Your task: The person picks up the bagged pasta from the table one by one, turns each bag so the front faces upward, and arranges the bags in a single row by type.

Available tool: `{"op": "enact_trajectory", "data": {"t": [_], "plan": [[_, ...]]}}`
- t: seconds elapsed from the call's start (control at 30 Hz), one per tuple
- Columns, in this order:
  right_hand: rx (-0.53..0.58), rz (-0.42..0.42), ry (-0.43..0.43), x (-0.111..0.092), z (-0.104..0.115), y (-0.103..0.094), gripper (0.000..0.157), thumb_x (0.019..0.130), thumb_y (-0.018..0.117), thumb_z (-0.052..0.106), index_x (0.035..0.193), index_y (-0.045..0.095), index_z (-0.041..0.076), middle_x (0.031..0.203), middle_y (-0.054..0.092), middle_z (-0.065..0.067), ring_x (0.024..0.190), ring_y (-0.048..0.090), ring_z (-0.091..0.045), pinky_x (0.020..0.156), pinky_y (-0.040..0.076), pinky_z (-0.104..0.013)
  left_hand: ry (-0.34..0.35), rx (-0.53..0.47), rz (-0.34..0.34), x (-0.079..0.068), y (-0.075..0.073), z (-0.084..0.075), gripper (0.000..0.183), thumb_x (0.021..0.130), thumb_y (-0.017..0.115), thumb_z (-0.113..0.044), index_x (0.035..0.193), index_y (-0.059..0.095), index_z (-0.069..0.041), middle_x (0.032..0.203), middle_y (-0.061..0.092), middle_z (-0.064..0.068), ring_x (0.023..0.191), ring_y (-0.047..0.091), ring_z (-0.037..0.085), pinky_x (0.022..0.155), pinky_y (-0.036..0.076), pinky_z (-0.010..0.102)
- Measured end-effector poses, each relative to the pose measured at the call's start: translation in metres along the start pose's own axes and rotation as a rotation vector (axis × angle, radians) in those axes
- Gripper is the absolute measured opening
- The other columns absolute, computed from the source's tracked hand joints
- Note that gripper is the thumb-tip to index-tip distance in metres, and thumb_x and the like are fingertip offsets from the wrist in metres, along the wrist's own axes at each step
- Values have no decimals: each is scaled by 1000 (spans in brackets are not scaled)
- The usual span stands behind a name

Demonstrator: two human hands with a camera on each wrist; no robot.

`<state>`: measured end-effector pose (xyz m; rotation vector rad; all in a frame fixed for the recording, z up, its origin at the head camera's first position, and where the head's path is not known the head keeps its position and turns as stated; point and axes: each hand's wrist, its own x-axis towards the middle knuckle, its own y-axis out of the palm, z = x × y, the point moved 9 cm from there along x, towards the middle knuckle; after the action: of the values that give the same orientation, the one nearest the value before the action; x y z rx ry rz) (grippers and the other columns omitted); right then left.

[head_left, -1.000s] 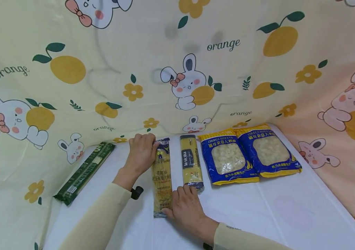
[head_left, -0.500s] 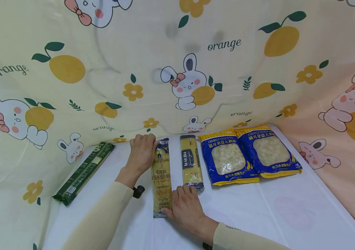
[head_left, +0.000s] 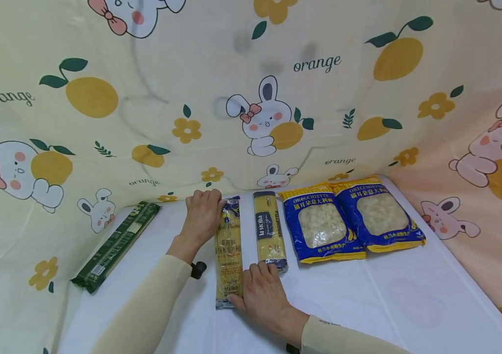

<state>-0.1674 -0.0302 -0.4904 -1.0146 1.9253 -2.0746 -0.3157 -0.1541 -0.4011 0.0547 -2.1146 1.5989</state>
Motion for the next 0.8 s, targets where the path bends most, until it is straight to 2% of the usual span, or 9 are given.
{"op": "enact_trajectory", "data": {"t": [0.07, 0.13, 0.27, 0.4, 0.5, 0.6, 0.7, 0.8], "plan": [[-3, -11, 1, 0, -1, -1, 63, 94, 61, 74, 84, 60, 12, 74, 43, 1, 74, 41, -19, 69, 32, -35, -20, -3, 15, 0, 4, 2, 23, 113, 50, -30, 106, 55, -9, 96, 60, 10, 102, 50, 33, 87, 33, 48], [-3, -15, 1, 0, -3, 0, 62, 95, 61, 73, 83, 60, 12, 75, 44, 1, 74, 43, -19, 70, 33, -35, -48, -7, 44, -2, 10, 6, 24, 112, 53, -31, 115, 59, -8, 112, 64, 14, 110, 52, 36, 91, 36, 50], [9, 5, 20, 2, -11, 2, 58, 97, 62, 68, 82, 59, 12, 77, 48, -1, 79, 49, -21, 72, 37, -37, -93, -2, 132, -14, 27, 16, 33, 109, 59, -28, 135, 60, -7, 142, 58, 18, 128, 51, 40, 100, 38, 58], [-4, 13, 57, 4, -36, 1, 55, 96, 66, 64, 83, 59, 11, 81, 54, -4, 83, 53, -24, 75, 40, -40, -79, 32, 213, -35, 40, 22, 34, 108, 60, -26, 137, 63, -8, 142, 60, 17, 132, 52, 40, 104, 39, 62], [-25, -11, 82, 3, -67, -4, 53, 94, 71, 61, 85, 58, 10, 83, 55, -6, 83, 52, -26, 79, 43, -43, -48, 44, 284, -59, 47, 18, 34, 108, 61, -27, 136, 65, -8, 142, 61, 17, 135, 54, 39, 108, 42, 62], [-60, -49, 101, 1, -108, -9, 53, 93, 75, 56, 87, 57, 7, 84, 55, -8, 84, 54, -29, 82, 47, -48, 4, 21, 356, -91, 51, 8, 42, 109, 60, -34, 141, 62, -8, 148, 59, 17, 140, 53, 38, 114, 43, 61], [-108, -48, 134, -2, -151, -11, 52, 93, 77, 52, 93, 59, 3, 92, 60, -14, 93, 58, -35, 89, 50, -54, 78, -13, 437, -125, 59, -6, 63, 108, 57, -48, 154, 51, -6, 160, 48, 18, 149, 45, 36, 121, 38, 57], [-123, 23, 176, -6, -190, -6, 57, 95, 76, 51, 111, 63, -2, 114, 64, -21, 112, 60, -41, 98, 49, -58, 128, -33, 513, -153, 67, -15, 84, 106, 51, -62, 164, 33, -4, 171, 31, 17, 158, 32, 35, 126, 30, 56]]}}
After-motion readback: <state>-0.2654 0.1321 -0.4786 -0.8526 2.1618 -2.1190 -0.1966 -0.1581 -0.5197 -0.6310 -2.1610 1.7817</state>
